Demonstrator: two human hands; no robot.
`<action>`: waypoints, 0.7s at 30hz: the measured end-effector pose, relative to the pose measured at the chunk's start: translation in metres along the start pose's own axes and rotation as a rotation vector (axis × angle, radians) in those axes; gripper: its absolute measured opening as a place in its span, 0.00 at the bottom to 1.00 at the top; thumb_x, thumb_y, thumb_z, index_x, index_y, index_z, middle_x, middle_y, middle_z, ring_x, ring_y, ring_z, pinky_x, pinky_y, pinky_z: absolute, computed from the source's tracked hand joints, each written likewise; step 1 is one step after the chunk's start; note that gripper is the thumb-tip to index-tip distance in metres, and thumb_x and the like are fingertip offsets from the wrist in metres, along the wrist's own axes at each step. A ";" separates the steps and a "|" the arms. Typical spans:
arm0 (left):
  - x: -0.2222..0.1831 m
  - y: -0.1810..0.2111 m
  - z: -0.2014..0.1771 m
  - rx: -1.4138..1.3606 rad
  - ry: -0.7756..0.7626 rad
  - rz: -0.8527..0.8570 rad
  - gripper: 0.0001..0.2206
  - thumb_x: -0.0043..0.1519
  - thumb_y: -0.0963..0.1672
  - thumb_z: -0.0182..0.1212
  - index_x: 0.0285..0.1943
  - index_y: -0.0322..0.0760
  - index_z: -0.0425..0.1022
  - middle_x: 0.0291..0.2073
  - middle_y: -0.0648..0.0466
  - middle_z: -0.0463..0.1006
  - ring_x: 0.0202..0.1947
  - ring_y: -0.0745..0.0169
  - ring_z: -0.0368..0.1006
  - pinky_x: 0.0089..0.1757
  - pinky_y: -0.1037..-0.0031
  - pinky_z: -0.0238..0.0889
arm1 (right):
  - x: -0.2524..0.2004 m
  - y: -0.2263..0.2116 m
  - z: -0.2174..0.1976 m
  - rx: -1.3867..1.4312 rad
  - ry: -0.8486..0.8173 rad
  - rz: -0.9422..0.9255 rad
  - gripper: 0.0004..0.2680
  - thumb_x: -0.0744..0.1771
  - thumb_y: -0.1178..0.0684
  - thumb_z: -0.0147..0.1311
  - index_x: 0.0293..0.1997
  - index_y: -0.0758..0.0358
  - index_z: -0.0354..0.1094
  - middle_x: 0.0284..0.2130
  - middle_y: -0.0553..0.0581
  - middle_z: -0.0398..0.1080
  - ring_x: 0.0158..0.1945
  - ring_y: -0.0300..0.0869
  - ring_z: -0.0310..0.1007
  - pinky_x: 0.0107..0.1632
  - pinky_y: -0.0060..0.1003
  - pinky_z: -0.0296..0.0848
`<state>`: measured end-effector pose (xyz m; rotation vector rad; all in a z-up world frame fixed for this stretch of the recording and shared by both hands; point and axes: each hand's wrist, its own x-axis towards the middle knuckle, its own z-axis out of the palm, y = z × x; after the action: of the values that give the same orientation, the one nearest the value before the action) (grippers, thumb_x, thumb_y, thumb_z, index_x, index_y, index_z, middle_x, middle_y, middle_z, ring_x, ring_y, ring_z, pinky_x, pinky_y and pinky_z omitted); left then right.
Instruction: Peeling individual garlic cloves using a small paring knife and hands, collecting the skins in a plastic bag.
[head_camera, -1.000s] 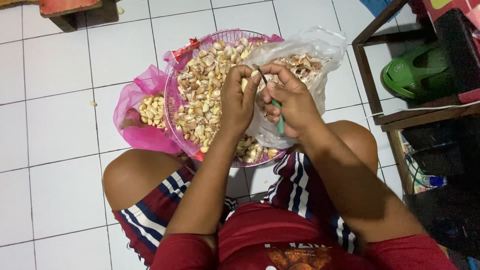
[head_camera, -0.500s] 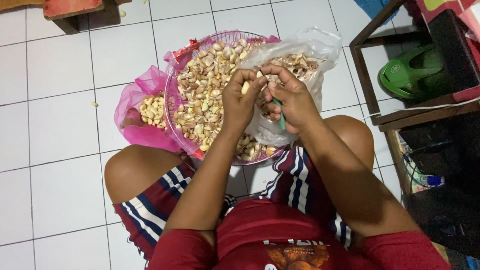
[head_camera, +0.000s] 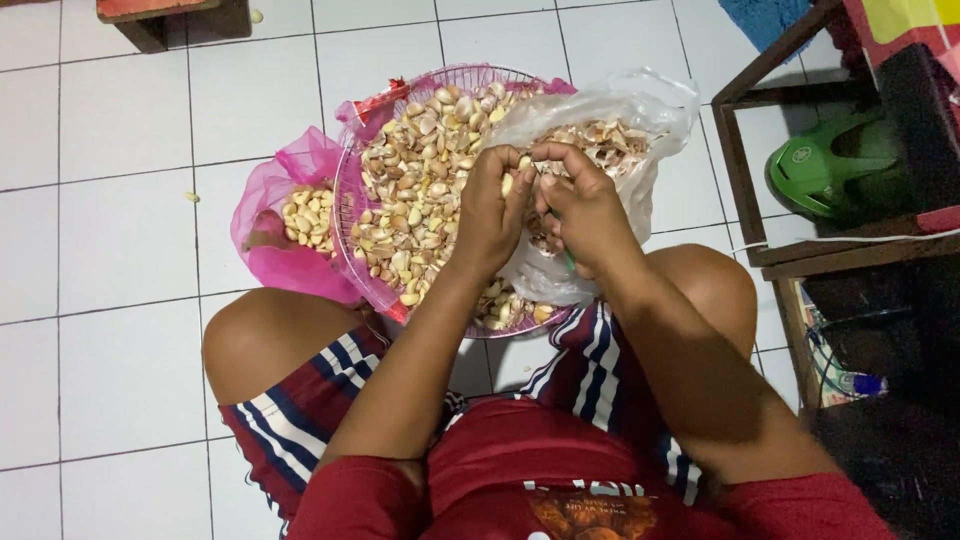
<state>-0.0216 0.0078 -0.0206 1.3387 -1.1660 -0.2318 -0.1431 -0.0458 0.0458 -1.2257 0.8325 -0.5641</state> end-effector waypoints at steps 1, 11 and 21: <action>-0.001 -0.003 0.001 -0.002 0.010 -0.007 0.11 0.71 0.49 0.53 0.48 0.36 0.69 0.31 0.44 0.70 0.38 0.37 0.73 0.44 0.55 0.67 | 0.000 0.001 0.000 -0.035 0.016 -0.012 0.11 0.72 0.61 0.39 0.59 0.58 0.63 0.22 0.54 0.60 0.16 0.32 0.54 0.16 0.23 0.58; 0.004 0.005 0.014 -0.679 0.126 -0.668 0.07 0.70 0.44 0.45 0.42 0.41 0.69 0.21 0.60 0.65 0.19 0.73 0.63 0.20 0.83 0.58 | -0.005 -0.016 -0.020 -0.387 0.177 -0.168 0.12 0.71 0.64 0.44 0.59 0.56 0.69 0.24 0.53 0.65 0.19 0.32 0.57 0.21 0.24 0.58; 0.011 -0.061 -0.017 -1.416 0.010 -0.994 0.09 0.65 0.48 0.56 0.45 0.39 0.73 0.27 0.59 0.70 0.26 0.71 0.71 0.23 0.85 0.63 | -0.010 -0.038 -0.020 -1.109 -0.126 0.197 0.15 0.68 0.53 0.48 0.61 0.50 0.73 0.46 0.66 0.78 0.51 0.63 0.77 0.53 0.54 0.73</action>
<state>0.0248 -0.0071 -0.0619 0.4667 -0.0195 -1.4399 -0.1629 -0.0594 0.0825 -2.1083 1.1871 0.2093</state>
